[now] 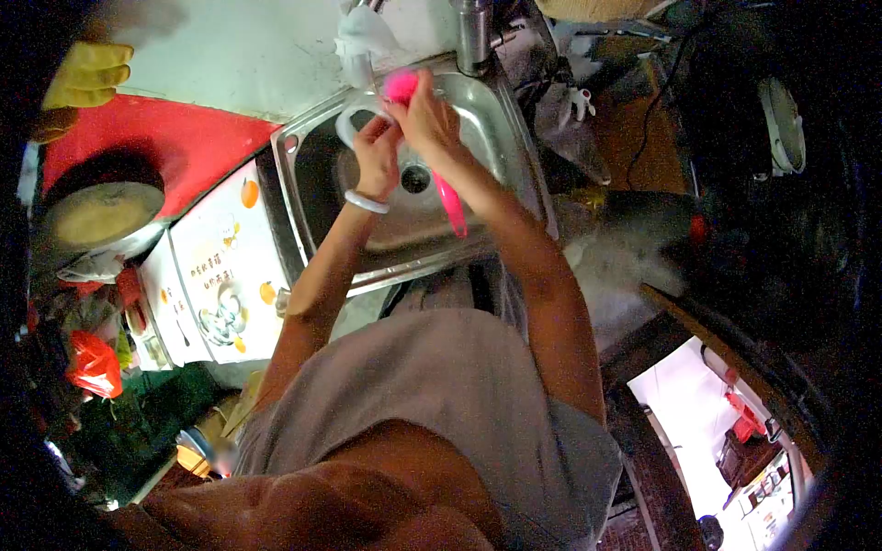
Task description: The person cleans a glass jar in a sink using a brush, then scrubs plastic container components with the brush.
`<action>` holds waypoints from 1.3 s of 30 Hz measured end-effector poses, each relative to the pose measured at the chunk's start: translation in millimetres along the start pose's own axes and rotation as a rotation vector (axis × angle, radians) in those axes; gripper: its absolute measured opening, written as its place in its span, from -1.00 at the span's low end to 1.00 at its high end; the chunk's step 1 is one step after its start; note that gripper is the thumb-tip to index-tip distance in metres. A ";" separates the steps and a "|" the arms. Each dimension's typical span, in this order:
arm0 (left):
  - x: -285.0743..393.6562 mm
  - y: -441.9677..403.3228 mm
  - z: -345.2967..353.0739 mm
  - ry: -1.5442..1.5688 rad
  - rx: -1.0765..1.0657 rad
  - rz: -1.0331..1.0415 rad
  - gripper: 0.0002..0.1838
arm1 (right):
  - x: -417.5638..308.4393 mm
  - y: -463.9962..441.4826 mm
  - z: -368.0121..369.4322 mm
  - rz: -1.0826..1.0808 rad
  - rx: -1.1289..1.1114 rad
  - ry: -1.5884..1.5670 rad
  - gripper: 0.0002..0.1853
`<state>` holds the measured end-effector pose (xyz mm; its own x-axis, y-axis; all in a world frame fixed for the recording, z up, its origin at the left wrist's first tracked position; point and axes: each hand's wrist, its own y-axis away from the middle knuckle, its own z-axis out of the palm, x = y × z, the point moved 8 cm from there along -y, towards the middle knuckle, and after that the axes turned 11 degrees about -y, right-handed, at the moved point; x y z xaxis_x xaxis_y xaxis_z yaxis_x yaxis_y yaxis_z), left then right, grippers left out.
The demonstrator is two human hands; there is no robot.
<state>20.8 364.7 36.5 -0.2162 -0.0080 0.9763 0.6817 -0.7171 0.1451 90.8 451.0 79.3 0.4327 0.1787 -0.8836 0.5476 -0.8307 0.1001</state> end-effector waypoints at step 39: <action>-19.9 23.5 10.5 0.105 -0.070 -0.086 -0.77 | -16.3 0.5 0.2 -0.042 -0.045 -0.128 -0.40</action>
<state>48.4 355.4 22.2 -0.3460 -0.0147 0.9381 0.6078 -0.7652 0.2122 83.9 447.6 93.7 0.3156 0.1417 -0.9383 0.5963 -0.7988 0.0800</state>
